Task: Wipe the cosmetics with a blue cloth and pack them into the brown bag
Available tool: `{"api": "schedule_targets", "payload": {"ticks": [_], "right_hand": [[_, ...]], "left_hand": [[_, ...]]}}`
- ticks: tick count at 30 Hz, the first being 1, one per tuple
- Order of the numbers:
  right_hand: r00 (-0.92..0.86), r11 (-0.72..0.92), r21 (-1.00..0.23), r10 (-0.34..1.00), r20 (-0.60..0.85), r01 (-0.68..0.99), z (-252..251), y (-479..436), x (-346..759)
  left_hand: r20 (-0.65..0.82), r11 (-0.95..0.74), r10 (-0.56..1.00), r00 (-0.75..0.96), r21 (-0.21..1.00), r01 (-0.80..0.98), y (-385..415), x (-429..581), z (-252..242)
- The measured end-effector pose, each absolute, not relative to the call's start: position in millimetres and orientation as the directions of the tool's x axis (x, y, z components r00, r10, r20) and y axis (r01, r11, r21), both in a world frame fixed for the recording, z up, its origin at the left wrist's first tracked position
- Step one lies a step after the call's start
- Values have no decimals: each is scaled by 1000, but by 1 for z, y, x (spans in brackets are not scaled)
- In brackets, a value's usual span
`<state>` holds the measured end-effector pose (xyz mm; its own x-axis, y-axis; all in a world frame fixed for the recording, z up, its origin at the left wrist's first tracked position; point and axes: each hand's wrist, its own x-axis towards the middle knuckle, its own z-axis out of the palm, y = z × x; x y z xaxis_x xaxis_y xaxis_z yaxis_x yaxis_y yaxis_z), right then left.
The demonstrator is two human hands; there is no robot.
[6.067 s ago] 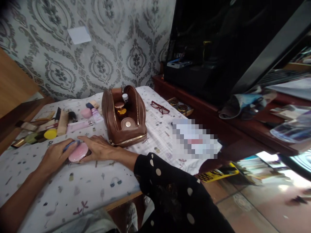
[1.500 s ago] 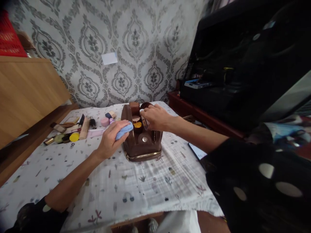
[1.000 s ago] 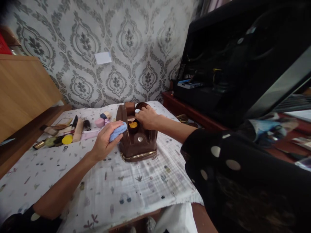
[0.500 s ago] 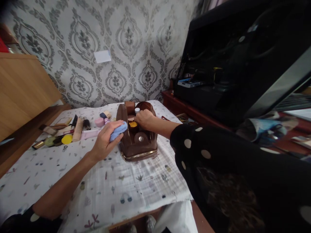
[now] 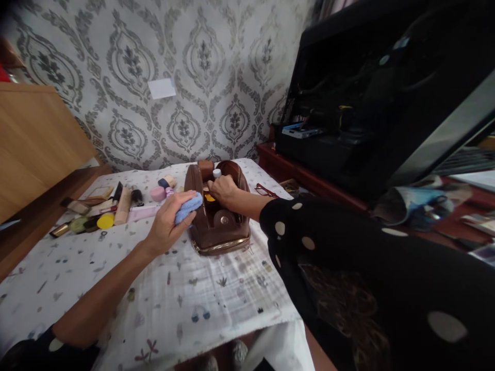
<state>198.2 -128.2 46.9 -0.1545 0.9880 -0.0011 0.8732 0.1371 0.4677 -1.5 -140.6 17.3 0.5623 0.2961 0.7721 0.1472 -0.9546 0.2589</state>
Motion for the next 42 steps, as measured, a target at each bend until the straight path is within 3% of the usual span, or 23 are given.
{"api": "schedule_targets", "payload": {"ticks": [15, 22, 27, 30, 35, 39, 42], "right_hand": [[-343, 294, 399, 938, 55, 868, 20, -117, 222], [-202, 182, 378, 979, 12, 907, 43, -125, 212], [-85, 91, 219, 996, -37, 971, 67, -130, 206], [-30, 26, 169, 999, 21, 985, 75, -130, 203], [-79, 25, 252, 975, 207, 967, 74, -129, 198], [-89, 68, 296, 994, 59, 953, 72, -129, 198], [-74, 62, 296, 997, 31, 953, 72, -127, 200]], "left_hand": [[767, -946, 320, 557, 287, 150, -140, -1, 16], [762, -948, 314, 567, 280, 149, -140, -2, 16], [765, -948, 315, 561, 281, 149, -140, -2, 15], [764, -948, 315, 564, 282, 148, -140, -2, 15], [759, -948, 314, 570, 281, 148, -140, -2, 16], [767, -953, 301, 567, 266, 147, -140, -2, 16], [767, -954, 296, 570, 262, 143, -140, -2, 16]]}}
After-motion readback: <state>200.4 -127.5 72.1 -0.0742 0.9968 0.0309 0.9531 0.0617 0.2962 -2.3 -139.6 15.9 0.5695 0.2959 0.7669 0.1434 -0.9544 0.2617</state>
